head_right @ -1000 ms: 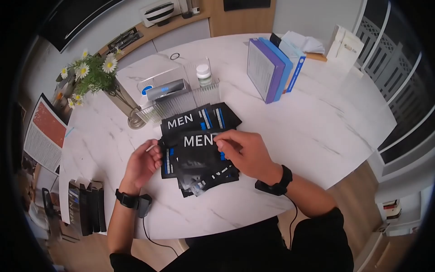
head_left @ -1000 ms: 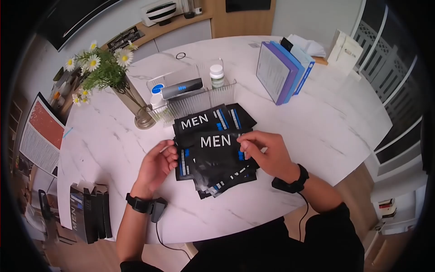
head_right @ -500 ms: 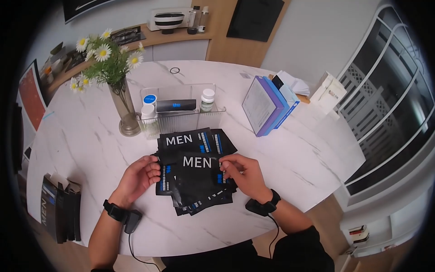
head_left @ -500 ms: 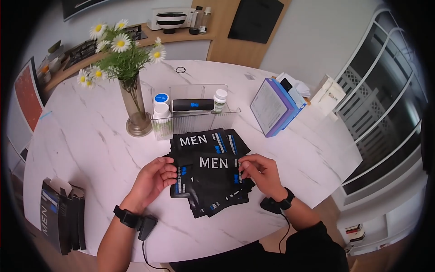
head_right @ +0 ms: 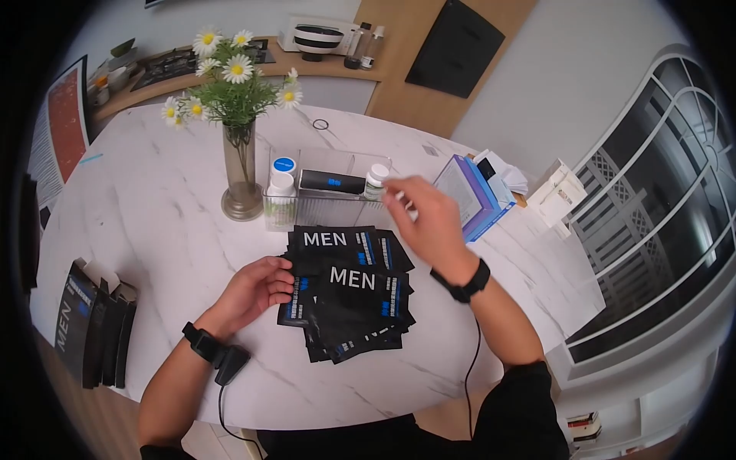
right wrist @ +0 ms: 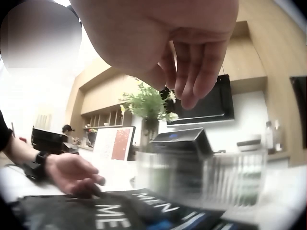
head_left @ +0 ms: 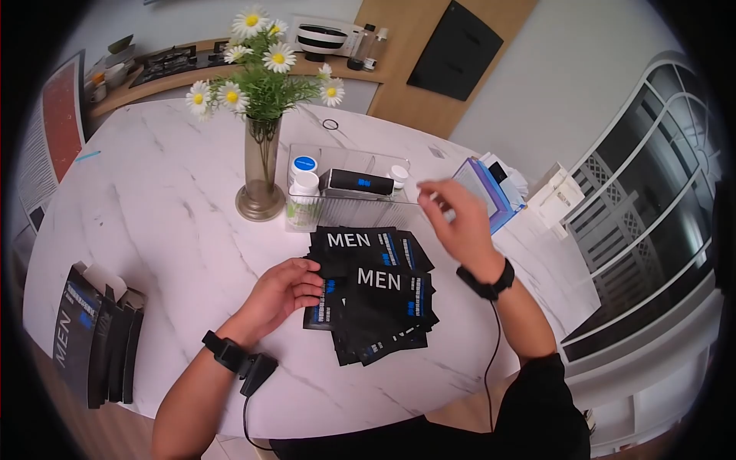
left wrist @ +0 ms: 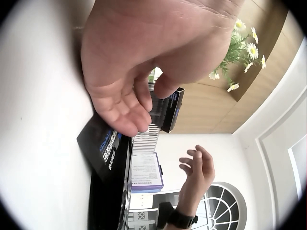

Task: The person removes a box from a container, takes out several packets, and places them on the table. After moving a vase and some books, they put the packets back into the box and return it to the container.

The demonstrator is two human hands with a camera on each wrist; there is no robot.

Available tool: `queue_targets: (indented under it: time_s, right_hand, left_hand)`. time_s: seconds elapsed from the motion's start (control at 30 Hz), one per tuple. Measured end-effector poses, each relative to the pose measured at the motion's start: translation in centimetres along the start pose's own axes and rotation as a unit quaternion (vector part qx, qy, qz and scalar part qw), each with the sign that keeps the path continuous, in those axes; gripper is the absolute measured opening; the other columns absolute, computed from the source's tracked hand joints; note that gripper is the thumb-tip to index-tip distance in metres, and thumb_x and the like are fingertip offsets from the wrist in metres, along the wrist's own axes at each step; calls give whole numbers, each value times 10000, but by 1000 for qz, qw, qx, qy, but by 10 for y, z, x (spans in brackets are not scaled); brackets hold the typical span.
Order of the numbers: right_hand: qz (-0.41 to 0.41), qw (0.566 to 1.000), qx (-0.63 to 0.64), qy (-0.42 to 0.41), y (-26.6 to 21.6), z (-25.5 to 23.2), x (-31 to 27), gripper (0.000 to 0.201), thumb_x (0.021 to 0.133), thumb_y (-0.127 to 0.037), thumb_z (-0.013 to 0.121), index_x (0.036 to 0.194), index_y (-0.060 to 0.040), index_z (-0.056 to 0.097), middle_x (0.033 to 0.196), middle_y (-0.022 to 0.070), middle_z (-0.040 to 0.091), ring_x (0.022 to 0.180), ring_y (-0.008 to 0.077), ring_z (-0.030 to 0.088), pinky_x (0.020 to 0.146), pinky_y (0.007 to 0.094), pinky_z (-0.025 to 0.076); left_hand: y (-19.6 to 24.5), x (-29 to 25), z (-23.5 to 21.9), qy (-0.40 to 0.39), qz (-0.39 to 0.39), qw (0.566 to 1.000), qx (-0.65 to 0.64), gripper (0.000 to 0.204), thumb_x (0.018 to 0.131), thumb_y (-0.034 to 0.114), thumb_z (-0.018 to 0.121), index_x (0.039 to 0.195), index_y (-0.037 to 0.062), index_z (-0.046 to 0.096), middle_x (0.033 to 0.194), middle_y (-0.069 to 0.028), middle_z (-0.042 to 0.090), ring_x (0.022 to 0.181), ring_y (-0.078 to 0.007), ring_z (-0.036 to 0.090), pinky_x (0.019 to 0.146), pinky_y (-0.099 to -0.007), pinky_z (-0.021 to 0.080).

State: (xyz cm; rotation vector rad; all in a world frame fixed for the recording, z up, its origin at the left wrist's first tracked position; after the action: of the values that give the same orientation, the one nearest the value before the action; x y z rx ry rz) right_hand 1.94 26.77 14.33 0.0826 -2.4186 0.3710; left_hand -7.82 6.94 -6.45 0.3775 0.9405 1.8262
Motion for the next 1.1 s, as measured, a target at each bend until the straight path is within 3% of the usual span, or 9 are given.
queue_targets:
  time_s: [0.07,0.27,0.4,0.63,0.67,0.87,0.97,1.1]
  right_hand:
    - [6,1000,-29,4,18,7,26,183,889,-130,670,1052,-50,688,928,103,691,725,244,675,644,323,535]
    - [67,957,-176,-219,105,75,66,359,822,-236,726,1143,-90,662,1067,142,680,995,316,656,846,432,521]
    - [67,919,-255,-294,116,96,61,427,802,-180,724,1210,-100,622,1125,156,652,1104,338,599,896,440,497]
    - [63,942,-152,-293,143,103,67,405,801,-233,744,1158,-67,647,1090,178,681,1044,359,638,897,428,503]
    - [82,945,-130,-287,134,92,70,390,818,-235,726,1147,-41,649,1063,187,679,1003,337,651,903,403,496]
    - [214,962,15,-169,122,11,90,510,892,-308,679,1292,-23,545,892,80,620,786,156,614,677,288,507]
    - [211,963,83,-146,108,-17,96,570,917,-313,661,1357,-4,474,875,49,592,730,108,575,600,253,479]
    - [162,962,134,-175,63,-24,94,552,907,-288,682,1347,-16,489,922,37,598,726,108,563,616,255,477]
  left_hand:
    - [1,0,1,2,0,1000,3,230,1034,233,480,1132,51,581,966,-60,663,896,-146,646,810,-293,530]
    - [2,0,3,-19,8,1000,7,237,1035,245,481,1139,53,573,982,-62,663,910,-157,647,823,-300,530]
    - [-1,2,0,-13,2,1000,7,232,1028,237,489,1141,53,572,986,-67,665,915,-164,649,836,-313,531]
    - [-1,1,2,-19,-1,1000,-3,211,1001,180,493,1142,43,571,984,-73,648,921,-168,639,854,-317,531]
    - [0,0,3,-18,-2,1000,-2,210,1001,180,494,1140,43,572,984,-73,648,921,-169,639,854,-317,531]
    - [-1,1,1,-9,-3,1000,-2,216,1009,191,489,1140,41,573,979,-75,660,912,-173,646,844,-315,533]
    - [0,0,1,-11,0,1000,0,222,1013,202,488,1144,44,571,977,-69,666,909,-170,648,839,-312,532]
    - [2,-1,2,-3,7,1000,4,228,990,216,556,1158,62,578,974,-51,649,910,-134,631,834,-289,524]
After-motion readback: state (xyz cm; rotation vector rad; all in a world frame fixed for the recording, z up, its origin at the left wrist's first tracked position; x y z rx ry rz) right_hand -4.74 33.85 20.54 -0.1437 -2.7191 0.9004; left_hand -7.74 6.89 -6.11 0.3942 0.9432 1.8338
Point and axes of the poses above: each hand's wrist, its own x-axis towards the middle knuckle, its own z-axis out of the palm, y = z × x, the point moved 8 cm from there along x, towards the middle knuckle
